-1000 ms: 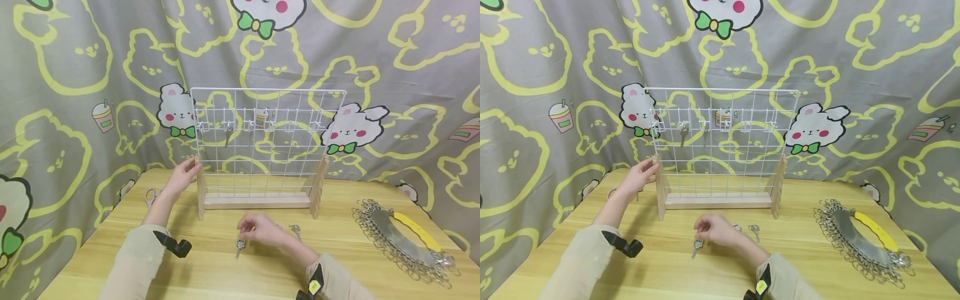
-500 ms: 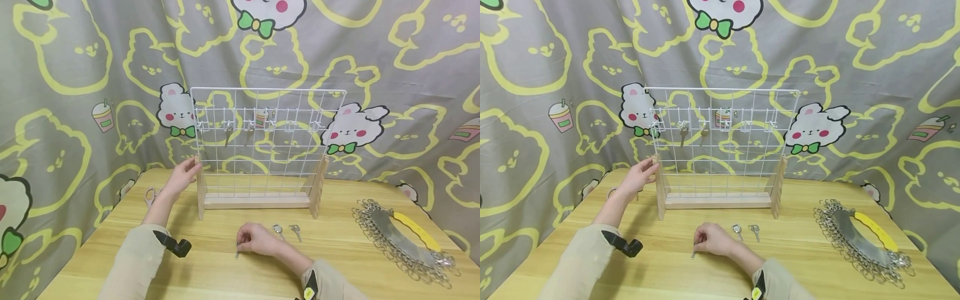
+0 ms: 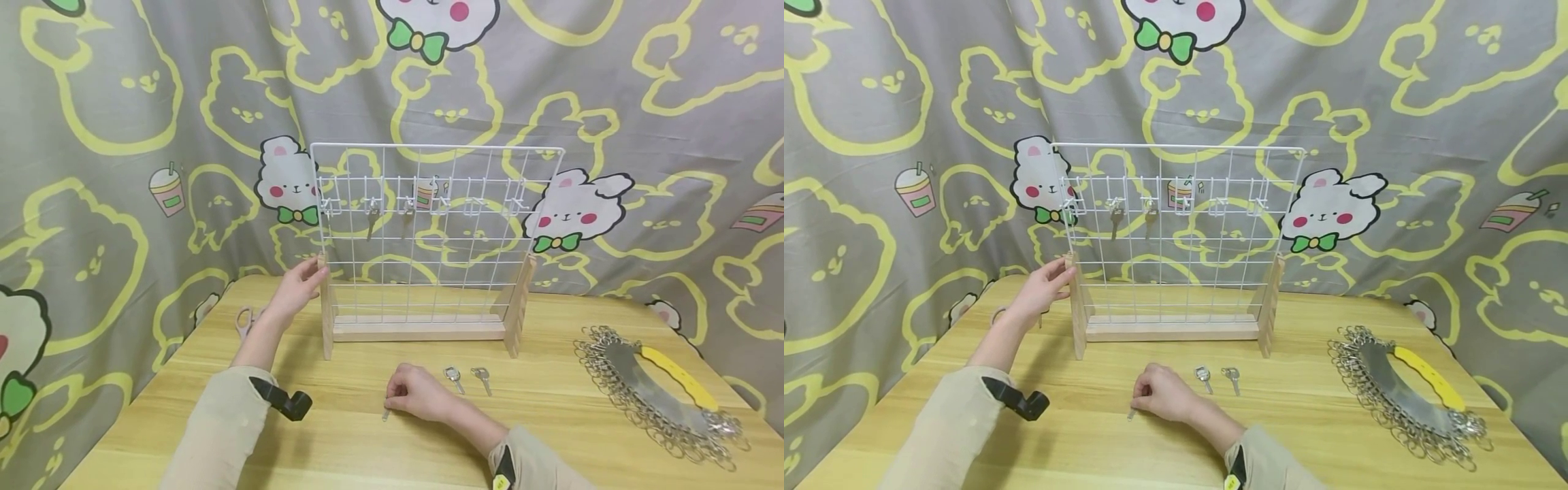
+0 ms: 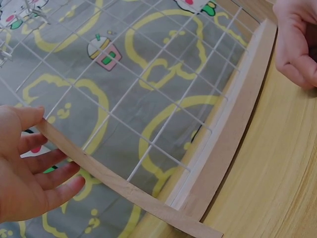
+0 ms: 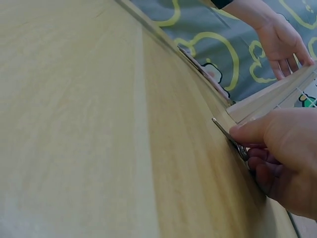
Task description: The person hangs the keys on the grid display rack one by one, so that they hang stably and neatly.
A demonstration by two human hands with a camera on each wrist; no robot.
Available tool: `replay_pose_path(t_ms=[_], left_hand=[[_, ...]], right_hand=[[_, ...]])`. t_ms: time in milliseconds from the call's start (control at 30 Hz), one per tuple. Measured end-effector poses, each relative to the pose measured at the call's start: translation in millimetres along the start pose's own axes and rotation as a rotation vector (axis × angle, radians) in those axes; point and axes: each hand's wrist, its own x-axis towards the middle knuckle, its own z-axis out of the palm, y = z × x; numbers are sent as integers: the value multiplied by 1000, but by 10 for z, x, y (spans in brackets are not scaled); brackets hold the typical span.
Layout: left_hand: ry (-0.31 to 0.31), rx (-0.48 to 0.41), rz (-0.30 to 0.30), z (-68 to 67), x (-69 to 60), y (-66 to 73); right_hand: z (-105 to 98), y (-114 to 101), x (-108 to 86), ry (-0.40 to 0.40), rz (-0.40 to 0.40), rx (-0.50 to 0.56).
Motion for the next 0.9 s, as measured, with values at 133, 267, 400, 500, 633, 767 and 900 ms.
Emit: replay_pose_path(t_ms=[133,267,400,500,633,767,900], left_hand=[[-1,0,1,2,-8,1],[-2,2,0,0,-11,4],[-4,-5,5,-3,-9,11],[-3,-6,11,-4,-5,14],[-1,-5,11,-6,4,5],[-2,-8,9,-6,7,-3],[-2,-4,9,-11,7,-10]], right_hand=[[-2,-20,-1,6,1,-57],[-20,-63,-6,13,11,-96],[-41,-89,-14,31,22,-184],[-50,-73,-19,46,17,-227],[-66,-16,-29,63,-36,-168],[-89,54,-31,68,-73,-49],[-134,83,-22,26,28,67]])
